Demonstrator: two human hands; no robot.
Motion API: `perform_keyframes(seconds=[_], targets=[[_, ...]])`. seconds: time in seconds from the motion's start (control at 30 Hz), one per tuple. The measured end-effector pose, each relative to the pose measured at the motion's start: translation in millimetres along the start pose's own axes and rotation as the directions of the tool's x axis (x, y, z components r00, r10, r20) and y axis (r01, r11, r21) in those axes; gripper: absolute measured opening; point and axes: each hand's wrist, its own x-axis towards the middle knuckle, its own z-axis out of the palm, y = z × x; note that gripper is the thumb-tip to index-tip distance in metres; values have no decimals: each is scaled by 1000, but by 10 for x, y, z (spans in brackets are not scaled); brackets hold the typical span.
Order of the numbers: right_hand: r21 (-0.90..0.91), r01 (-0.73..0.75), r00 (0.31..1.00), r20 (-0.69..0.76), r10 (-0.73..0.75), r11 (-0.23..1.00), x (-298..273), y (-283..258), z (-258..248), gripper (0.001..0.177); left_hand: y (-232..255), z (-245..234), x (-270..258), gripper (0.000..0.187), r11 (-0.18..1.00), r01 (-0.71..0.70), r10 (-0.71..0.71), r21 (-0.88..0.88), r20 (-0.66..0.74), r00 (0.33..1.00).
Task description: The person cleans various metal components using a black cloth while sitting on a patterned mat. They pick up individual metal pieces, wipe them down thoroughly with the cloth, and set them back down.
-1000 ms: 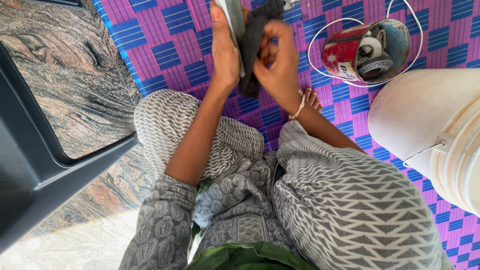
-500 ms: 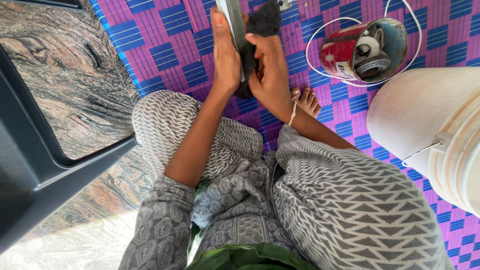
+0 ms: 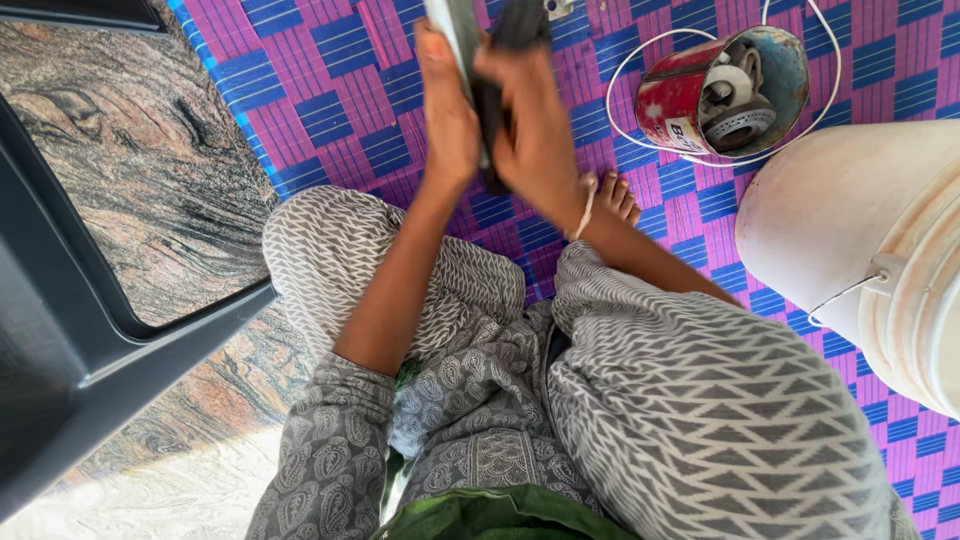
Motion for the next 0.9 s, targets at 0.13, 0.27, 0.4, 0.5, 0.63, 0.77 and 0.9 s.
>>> perform_keyframes(seconds=[0.13, 0.27, 0.4, 0.5, 0.63, 0.77, 0.9], targets=[[-31, -55, 997, 54, 57, 998, -130, -76, 44, 58, -236, -79, 36, 65, 978, 128, -147, -162, -113, 983], [-114, -60, 998, -37, 56, 992, 148, 252, -16, 49, -345, 0, -28, 68, 997, 82, -83, -13, -22, 996], [-321, -23, 999, -46, 9, 947, 449, 555, -14, 30, -174, 94, -88, 74, 971, -38, 38, 238, 3, 999], [-160, -22, 999, -37, 16, 987, 190, 358, -39, 37, -61, 83, -75, 69, 999, -6, 3, 52, 55, 998], [-75, -44, 994, 93, 51, 996, -266, -38, -8, 48, -102, -116, 86, 61, 1000, -1, 1, 16, -23, 1000], [12, -53, 984, 171, 50, 999, -394, -42, -176, 45, -97, -187, 187, 60, 949, 127, -160, -288, -93, 983], [506, -389, 897, 16, 443, 770, -398, -32, -375, 67, 91, -162, 176, 57, 914, 40, -75, -403, -72, 995]])
